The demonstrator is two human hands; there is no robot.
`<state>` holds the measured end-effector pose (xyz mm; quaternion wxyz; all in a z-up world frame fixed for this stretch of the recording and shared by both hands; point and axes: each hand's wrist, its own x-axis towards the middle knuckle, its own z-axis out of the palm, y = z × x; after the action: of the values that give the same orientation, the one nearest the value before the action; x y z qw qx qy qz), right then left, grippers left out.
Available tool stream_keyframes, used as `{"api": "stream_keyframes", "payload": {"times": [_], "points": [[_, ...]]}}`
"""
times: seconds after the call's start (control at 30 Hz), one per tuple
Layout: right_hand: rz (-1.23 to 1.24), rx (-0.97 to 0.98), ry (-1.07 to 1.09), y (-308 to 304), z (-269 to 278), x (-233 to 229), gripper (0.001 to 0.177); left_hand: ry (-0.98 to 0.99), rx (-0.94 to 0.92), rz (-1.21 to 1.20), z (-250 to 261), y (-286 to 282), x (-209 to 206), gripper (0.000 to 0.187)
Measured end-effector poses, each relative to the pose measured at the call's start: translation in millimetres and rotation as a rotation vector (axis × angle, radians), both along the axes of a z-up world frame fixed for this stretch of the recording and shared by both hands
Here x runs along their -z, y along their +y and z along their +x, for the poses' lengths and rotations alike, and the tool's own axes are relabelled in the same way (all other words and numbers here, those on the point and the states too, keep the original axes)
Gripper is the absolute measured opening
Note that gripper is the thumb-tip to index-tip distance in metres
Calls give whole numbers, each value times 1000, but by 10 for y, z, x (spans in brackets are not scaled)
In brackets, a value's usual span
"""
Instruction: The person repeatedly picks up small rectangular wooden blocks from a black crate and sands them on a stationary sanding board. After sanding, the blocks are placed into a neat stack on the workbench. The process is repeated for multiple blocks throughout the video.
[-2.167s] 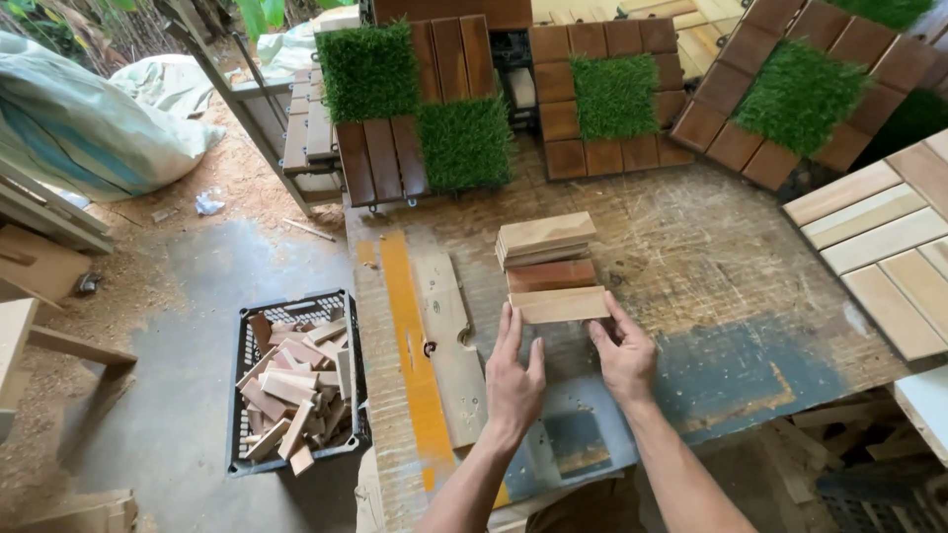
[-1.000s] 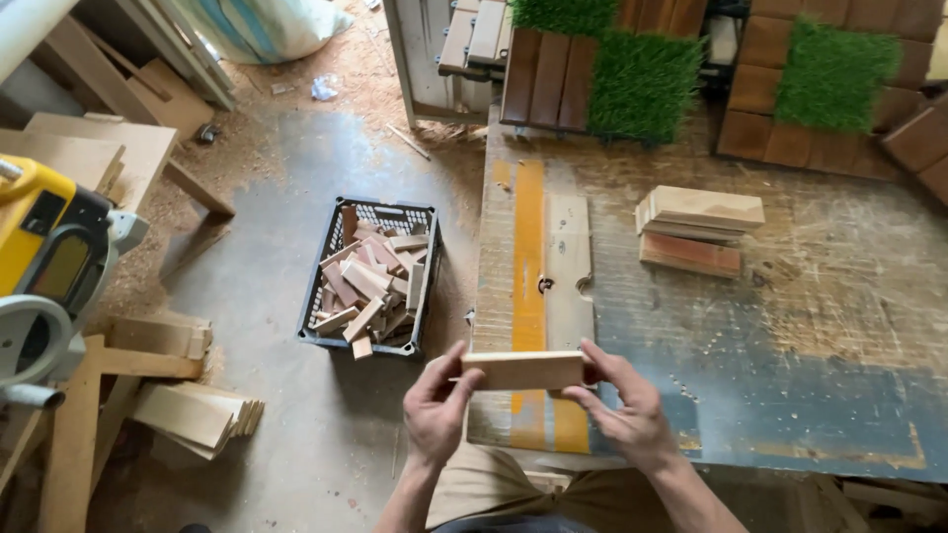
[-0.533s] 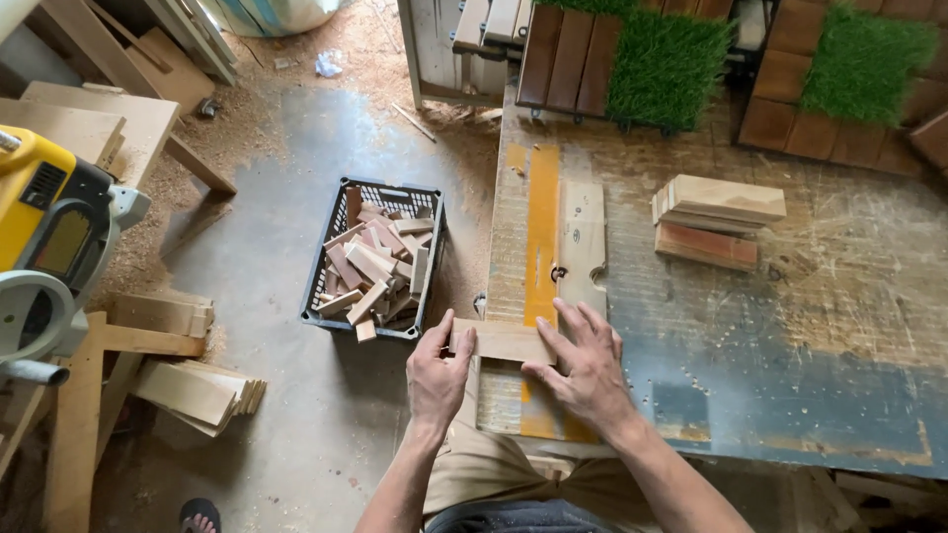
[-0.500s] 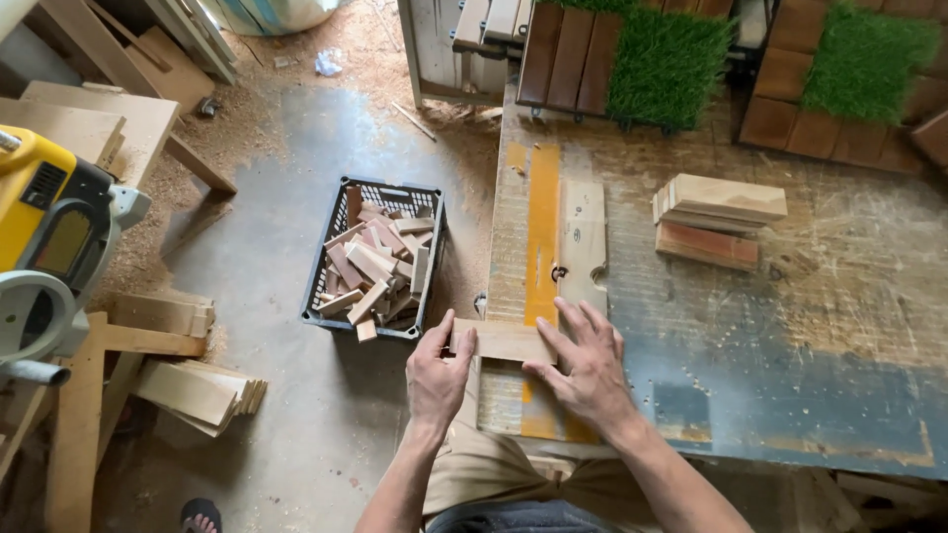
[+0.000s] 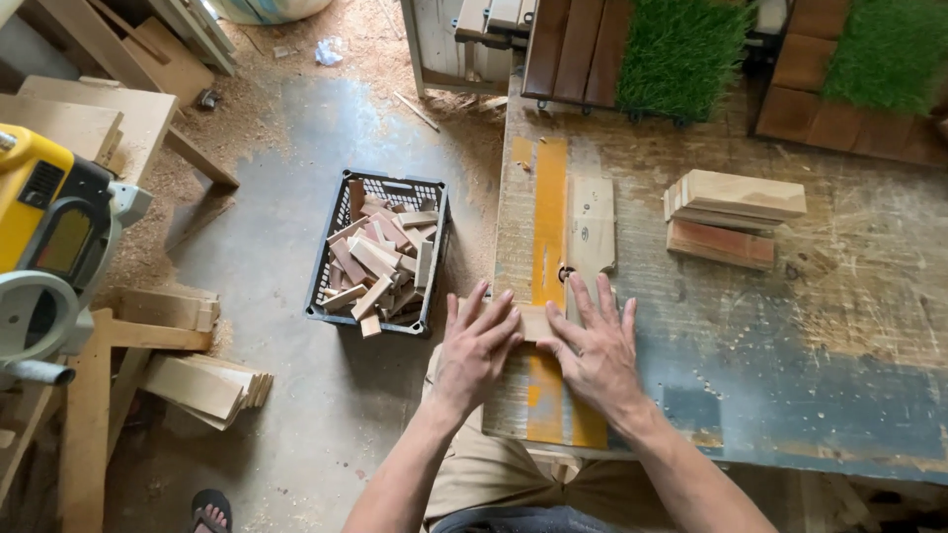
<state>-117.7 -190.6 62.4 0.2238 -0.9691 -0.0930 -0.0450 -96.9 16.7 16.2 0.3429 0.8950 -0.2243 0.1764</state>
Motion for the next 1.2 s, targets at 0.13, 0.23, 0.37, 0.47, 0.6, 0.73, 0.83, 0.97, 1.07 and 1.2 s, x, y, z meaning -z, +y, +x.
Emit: {"api": "stream_keyframes", "payload": {"times": [0.13,0.23,0.37,0.47,0.6,0.73,0.83,0.97,1.07,1.2], "points": [[-24,13,-77,42,234,176,37,-11,-8,17,351,-62,152,32],[-18,41,-107,-3,433,252,37,16,-6,29,557,-93,209,35],[-87,20,-164,-49,569,292,38,60,-5,39,665,-110,191,35],[-93,27,-147,-54,658,237,38,70,-14,57,746,-120,165,36],[-79,32,-99,-81,713,237,37,103,-2,64,765,-126,90,35],[-88,46,-64,-104,805,232,36,104,-4,70,846,-142,122,36],[-91,57,-54,-118,910,257,36,112,-2,70,937,-153,151,36],[-119,85,1,-155,1049,269,38,136,3,83,1092,-188,156,36],[-106,103,43,-177,1190,263,38,179,-2,89,1256,-214,159,35],[2,146,139,-244,1363,283,38,248,-22,96,1527,-288,324,35]]}}
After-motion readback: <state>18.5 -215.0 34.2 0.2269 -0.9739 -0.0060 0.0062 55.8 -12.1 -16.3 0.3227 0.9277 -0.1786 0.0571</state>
